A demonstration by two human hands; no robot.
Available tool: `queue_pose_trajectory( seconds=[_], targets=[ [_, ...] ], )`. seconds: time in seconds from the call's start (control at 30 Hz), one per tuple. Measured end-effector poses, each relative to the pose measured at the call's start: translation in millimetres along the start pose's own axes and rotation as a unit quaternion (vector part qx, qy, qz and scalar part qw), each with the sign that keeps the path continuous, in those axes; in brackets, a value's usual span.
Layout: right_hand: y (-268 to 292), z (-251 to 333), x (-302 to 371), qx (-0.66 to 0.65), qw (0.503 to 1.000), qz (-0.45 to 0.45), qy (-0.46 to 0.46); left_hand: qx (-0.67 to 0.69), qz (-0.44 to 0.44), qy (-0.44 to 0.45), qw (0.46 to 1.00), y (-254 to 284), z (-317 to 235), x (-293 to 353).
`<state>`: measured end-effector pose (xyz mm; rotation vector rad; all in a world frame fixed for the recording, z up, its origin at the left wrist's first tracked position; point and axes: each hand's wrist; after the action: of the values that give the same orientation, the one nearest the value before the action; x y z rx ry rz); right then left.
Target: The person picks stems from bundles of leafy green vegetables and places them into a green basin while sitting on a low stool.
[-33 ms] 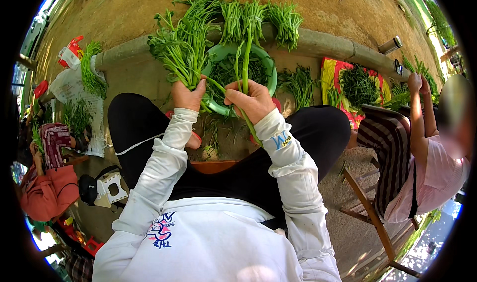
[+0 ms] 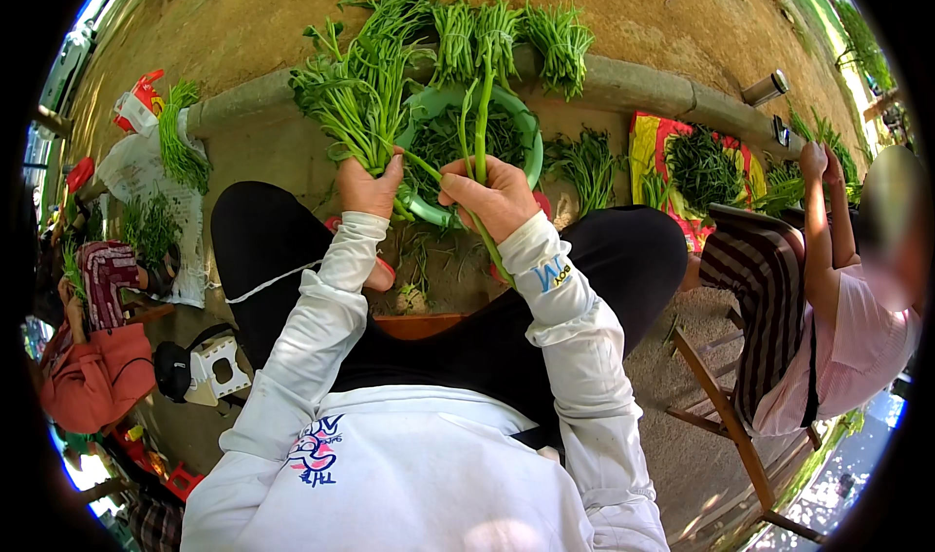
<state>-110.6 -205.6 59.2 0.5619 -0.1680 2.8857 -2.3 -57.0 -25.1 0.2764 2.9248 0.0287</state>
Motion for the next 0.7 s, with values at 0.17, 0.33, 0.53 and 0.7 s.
queue_pose_trajectory(
  seconds=[0.17,0.33,0.53,0.7],
  targets=[
    [-0.9,1.2,-0.5,-0.013,1.000,0.008,-0.008,0.083,-0.063,0.021,0.994,6.1,12.2,-7.2],
    [9.2,2.9,-0.9,0.019,0.999,-0.026,-0.007,0.189,-0.051,0.095,0.976,23.8,1.9,-15.3],
    [6.9,2.0,-0.8,0.048,0.999,-0.013,0.002,0.206,0.022,0.117,0.971,23.1,-7.2,-16.5],
    [8.5,2.5,-2.3,0.014,1.000,-0.010,0.001,0.163,0.089,0.120,0.975,23.9,-3.7,-11.8]
  ],
)
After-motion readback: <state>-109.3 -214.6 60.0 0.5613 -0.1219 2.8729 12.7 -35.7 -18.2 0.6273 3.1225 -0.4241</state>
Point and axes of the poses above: each hand's wrist, its own x-axis away from the middle knuckle, its own y-axis out of the back of the hand, z = x × y, and after that the axes turned 14 degrees about x, right-handed
